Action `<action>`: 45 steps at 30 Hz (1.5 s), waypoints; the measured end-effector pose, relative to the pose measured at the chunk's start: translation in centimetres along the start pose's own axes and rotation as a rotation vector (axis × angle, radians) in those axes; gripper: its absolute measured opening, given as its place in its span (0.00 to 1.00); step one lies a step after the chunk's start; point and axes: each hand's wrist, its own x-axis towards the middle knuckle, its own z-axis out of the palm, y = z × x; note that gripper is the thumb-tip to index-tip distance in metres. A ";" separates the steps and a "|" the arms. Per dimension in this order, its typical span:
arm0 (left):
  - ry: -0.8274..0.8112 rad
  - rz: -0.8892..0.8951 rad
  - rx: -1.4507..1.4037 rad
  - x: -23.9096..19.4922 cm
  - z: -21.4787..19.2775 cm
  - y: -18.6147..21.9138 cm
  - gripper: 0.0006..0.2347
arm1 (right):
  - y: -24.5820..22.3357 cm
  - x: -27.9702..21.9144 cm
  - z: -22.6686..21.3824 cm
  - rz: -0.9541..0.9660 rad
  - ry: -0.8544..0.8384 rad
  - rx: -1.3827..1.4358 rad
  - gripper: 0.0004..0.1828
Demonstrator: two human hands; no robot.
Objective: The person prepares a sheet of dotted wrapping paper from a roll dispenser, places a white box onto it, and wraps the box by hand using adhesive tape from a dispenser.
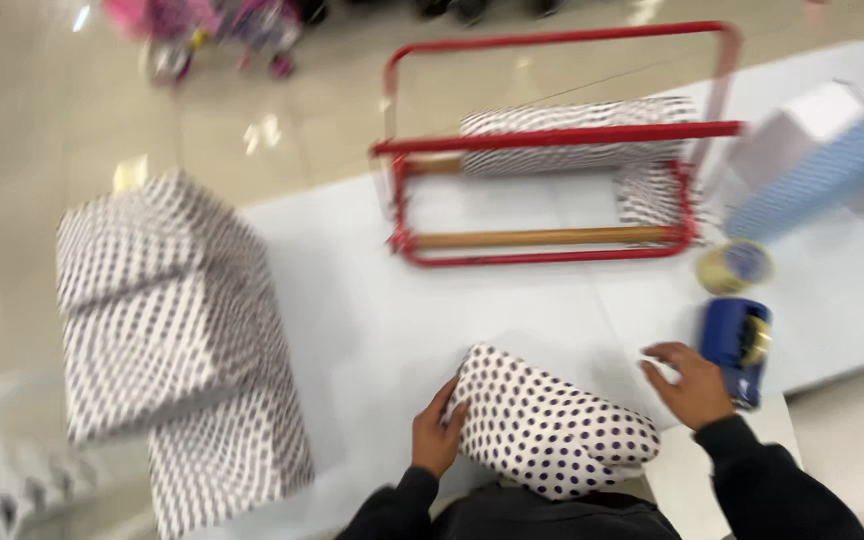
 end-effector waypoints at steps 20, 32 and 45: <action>0.155 -0.234 0.053 0.6 1.9 -0.3 0.25 | 18.2 -9.3 -5.1 1.213 0.089 0.890 0.19; 0.225 -0.299 0.065 -0.1 3.6 3.0 0.25 | 19.3 -9.1 -0.9 1.229 0.082 0.950 0.07; 0.214 -0.303 0.064 -0.1 3.7 3.3 0.25 | 16.3 -11.9 -0.2 1.146 -0.019 0.825 0.21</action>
